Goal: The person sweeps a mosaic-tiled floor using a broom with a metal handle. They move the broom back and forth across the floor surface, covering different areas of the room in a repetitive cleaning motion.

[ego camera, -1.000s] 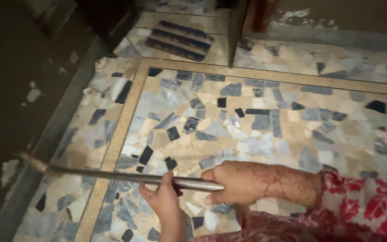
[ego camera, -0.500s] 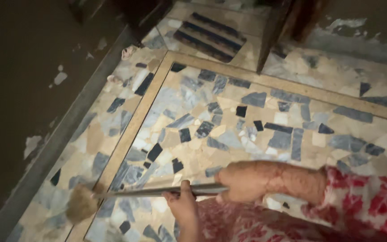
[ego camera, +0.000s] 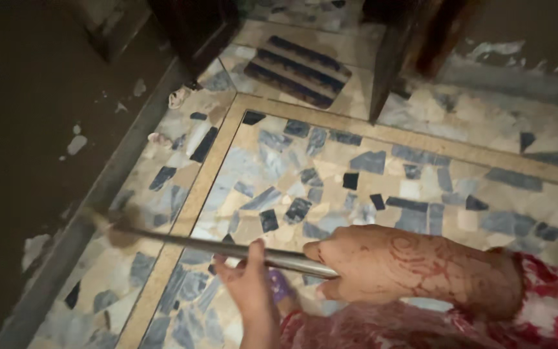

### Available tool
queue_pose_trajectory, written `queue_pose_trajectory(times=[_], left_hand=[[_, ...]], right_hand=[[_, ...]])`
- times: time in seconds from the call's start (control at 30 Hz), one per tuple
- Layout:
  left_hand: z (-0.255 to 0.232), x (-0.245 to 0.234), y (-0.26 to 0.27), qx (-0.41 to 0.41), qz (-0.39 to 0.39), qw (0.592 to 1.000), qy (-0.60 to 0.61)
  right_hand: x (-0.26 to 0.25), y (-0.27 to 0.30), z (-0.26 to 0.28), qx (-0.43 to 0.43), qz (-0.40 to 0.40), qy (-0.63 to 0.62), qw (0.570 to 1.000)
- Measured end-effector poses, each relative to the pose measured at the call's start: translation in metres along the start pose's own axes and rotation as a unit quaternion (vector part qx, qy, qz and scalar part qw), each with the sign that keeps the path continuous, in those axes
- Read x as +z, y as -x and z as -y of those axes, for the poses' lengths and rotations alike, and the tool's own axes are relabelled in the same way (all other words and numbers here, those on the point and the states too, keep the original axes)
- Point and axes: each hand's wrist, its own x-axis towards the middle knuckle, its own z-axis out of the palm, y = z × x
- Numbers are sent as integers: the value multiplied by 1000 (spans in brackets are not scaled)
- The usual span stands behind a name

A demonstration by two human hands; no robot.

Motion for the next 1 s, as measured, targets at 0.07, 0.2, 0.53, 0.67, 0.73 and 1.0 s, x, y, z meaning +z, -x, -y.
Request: queue_pose_trajectory(times=[0.07, 0.2, 0.53, 0.67, 0.73, 1.0], left_hand=[[-20, 0, -14, -19, -36, 999, -8], [-38, -8, -52, 70, -74, 995, 5], [21, -38, -205, 142, -114, 979, -87], [21, -5, -243, -1, -37, 999, -29], [3, 25, -254, 17, 5, 996, -84], [-55, 157, -234, -22, 57, 997, -51]], right_hand=[[-22, -15, 2, -26, -4, -6, 1000], [-61, -65, 8, -90, -7, -59, 994], [-114, -158, 74, -113, 14, 63, 992], [-129, -160, 76, -29, 5, 89, 996], [-138, -158, 68, -13, -32, 91, 995], [-211, -140, -2, 41, -24, 23, 999]])
